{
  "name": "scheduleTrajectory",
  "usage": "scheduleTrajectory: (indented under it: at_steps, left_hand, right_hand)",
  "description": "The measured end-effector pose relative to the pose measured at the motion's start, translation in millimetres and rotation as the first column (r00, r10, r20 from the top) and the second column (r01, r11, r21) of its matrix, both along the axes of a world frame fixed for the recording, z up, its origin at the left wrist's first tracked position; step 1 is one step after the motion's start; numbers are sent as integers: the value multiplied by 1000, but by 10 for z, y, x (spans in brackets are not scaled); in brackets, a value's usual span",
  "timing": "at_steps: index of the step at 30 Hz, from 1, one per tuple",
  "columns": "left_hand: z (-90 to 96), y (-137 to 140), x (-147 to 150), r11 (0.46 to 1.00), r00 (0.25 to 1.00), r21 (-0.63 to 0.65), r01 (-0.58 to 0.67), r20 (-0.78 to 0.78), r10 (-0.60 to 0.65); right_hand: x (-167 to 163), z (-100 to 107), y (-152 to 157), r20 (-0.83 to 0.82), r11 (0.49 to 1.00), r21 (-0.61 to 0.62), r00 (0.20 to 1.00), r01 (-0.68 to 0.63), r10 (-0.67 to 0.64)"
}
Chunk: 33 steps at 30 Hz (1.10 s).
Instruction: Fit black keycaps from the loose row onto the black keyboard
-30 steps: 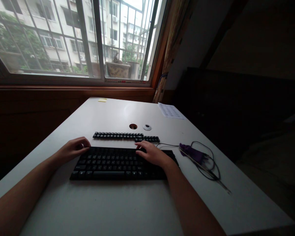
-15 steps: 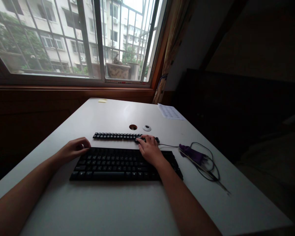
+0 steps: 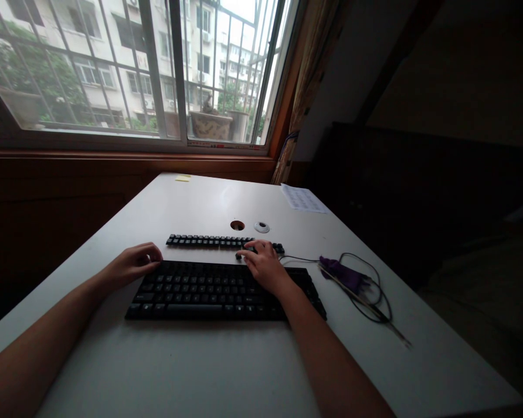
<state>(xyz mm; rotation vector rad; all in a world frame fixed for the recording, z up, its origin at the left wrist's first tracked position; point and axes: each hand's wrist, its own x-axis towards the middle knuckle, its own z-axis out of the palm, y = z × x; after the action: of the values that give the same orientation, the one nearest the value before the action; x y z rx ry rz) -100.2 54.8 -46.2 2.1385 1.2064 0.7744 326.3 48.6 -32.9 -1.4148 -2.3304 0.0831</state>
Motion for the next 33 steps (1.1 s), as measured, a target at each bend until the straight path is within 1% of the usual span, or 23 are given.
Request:
scheduleTrajectory:
  at_steps: [3,6,14,23,33]
  left_hand:
    - [35,-8,18,1000,1000,9,10,-6,-10]
    - [49,-5,21,1000,1000,9,16,-18,-16]
    - [2,30,-12,1000,1000,-13,-7,-13,7]
    - [2,6,-3,1000,1000,-20,-7,9,7]
    - [16,0,3,999,1000,-31,-8,5,8]
  right_hand:
    - [-11,-8,13,-11,1000,25,1000,7,-7]
    - [-34,-21,28,30,999,33,999,20,-21]
    - [-78,-16,58,113,997,73,993,5,-13]
    - [-95,39,55,109,996,94,994,-7,-3]
    - [-103,52,65,109,997,80,994,-16,7]
